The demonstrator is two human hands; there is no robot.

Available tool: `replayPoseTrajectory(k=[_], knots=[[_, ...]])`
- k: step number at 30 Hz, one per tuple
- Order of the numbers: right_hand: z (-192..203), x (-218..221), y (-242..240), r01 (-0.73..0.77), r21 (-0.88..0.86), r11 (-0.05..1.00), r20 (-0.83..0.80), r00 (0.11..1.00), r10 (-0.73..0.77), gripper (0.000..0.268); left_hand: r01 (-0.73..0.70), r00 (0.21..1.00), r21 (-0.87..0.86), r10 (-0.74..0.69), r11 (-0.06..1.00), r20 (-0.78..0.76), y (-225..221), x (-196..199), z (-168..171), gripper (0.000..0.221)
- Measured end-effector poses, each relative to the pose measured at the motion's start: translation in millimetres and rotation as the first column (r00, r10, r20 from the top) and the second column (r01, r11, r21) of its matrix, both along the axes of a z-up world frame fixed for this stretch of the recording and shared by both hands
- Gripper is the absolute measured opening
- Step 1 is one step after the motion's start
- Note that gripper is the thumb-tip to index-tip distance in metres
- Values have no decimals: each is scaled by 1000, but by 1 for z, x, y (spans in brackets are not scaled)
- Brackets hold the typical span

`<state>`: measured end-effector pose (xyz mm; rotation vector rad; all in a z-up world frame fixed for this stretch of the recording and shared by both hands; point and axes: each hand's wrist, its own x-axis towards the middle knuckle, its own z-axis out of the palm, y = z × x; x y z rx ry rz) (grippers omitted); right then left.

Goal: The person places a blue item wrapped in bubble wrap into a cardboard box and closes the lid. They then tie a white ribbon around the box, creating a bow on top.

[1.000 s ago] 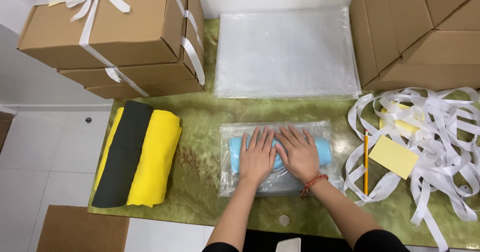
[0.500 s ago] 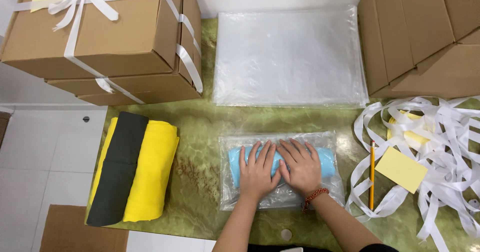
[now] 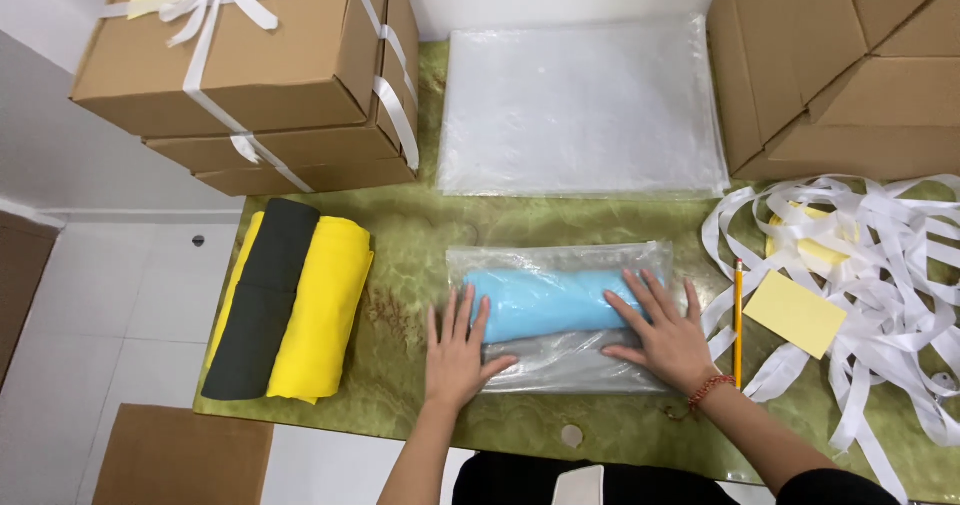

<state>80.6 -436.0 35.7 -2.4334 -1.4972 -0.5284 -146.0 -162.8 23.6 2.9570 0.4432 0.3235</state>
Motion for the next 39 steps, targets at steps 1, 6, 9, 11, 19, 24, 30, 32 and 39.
replayPoseTrajectory(k=[1, 6, 9, 11, 19, 24, 30, 32, 39], knots=[[-1, 7, -8, 2, 10, 1000, 12, 1000, -2, 88, 2, 1000, 10, -2, 1000, 12, 1, -3, -1, 105], [1, 45, -30, 38, -30, 999, 3, 999, -38, 100, -95, 994, 193, 85, 977, 61, 2, 34, 16, 107], [44, 71, -18, 178, 122, 976, -213, 966, -149, 83, -62, 966, 74, 41, 995, 256, -12, 92, 68, 84], [89, 100, -10, 222, 279, 934, -205, 964, -168, 81, 22, 930, -19, -14, 1000, 367, -17, 135, 104, 72], [337, 207, -18, 204, 657, 726, -44, 971, -233, 74, 410, 786, -554, 28, 725, 618, -46, 253, 293, 25], [441, 252, -20, 302, 566, 767, 28, 923, -384, 78, 494, 758, -652, 83, 575, 647, -67, 263, 395, 31], [441, 287, -11, 338, 402, 851, -36, 935, -354, 91, 455, 814, -738, 105, 498, 572, -67, 260, 416, 33], [443, 293, -15, 321, 425, 846, 9, 934, -358, 87, 461, 822, -744, 83, 484, 563, -63, 257, 408, 33], [478, 314, -21, 434, 457, 776, 202, 800, -566, 127, 373, 894, -818, 68, 437, 443, -55, 249, 404, 36]])
